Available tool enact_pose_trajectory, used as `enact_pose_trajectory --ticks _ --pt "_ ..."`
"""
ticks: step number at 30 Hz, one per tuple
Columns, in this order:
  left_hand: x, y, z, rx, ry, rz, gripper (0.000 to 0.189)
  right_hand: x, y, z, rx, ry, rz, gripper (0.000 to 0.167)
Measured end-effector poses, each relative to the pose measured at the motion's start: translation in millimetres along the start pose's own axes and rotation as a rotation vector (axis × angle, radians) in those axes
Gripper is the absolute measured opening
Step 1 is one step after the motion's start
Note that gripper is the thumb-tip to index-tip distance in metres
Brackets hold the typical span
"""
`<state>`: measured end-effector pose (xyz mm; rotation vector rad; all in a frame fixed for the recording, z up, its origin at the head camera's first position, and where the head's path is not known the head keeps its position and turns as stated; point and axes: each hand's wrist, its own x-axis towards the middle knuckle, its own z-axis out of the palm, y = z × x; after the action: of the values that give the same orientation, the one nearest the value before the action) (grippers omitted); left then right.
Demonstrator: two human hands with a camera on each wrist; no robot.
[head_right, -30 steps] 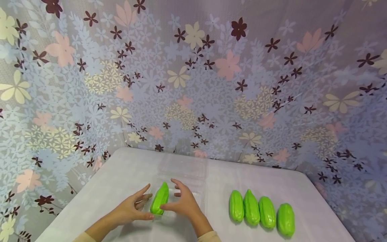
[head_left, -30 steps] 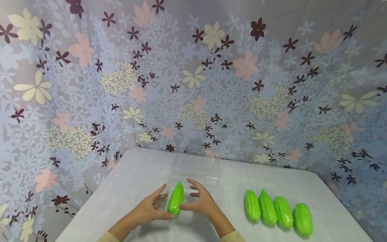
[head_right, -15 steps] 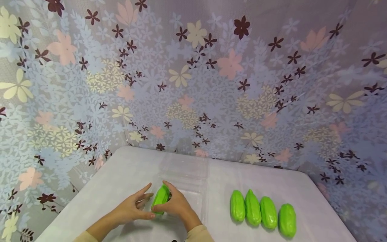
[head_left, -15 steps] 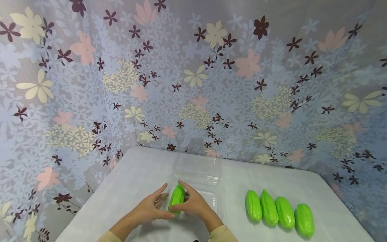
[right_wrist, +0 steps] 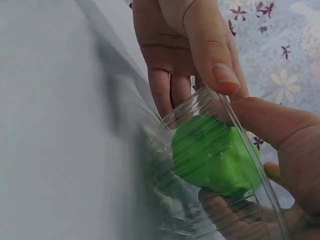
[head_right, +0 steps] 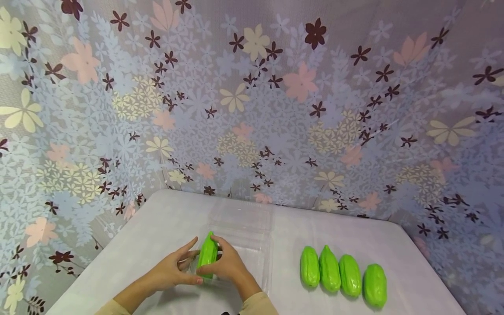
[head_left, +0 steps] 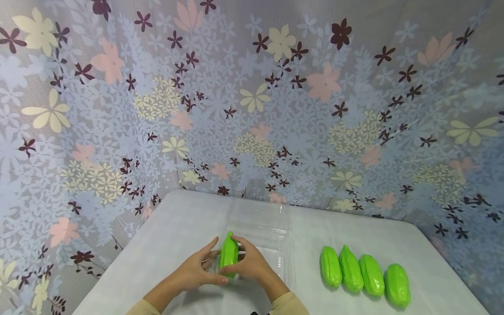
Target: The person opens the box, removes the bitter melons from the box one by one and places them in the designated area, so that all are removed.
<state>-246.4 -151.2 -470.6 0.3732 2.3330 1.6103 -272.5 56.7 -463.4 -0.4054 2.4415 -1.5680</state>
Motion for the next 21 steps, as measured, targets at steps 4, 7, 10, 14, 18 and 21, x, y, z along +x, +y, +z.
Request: enact_pose_trajectory --ticks 4,7,10,14,18,21 --pt "0.4 0.1 0.9 -0.006 0.000 -0.003 0.119 -1.7 1 -2 0.024 0.012 -0.015 0.094" --pt "-0.2 -0.5 2.3 0.007 -0.002 -0.012 0.118 -5.1 1 -4 0.044 0.044 -0.020 0.095" --pt "-1.4 -1.0 3.2 0.019 -0.004 -0.011 0.120 -9.5 1 -9 0.057 0.078 -0.020 0.095" --pt "-1.8 -0.1 2.5 0.031 0.001 0.002 0.120 -15.2 -3 -22 0.071 0.093 -0.031 0.095" --pt "-0.8 1.7 1.9 0.043 0.009 -0.002 0.120 -21.3 -8 -38 0.080 0.100 -0.040 0.095" --pt "-0.5 2.7 2.0 0.032 0.009 0.000 0.120 -26.8 -9 -49 0.093 0.109 -0.043 0.095"
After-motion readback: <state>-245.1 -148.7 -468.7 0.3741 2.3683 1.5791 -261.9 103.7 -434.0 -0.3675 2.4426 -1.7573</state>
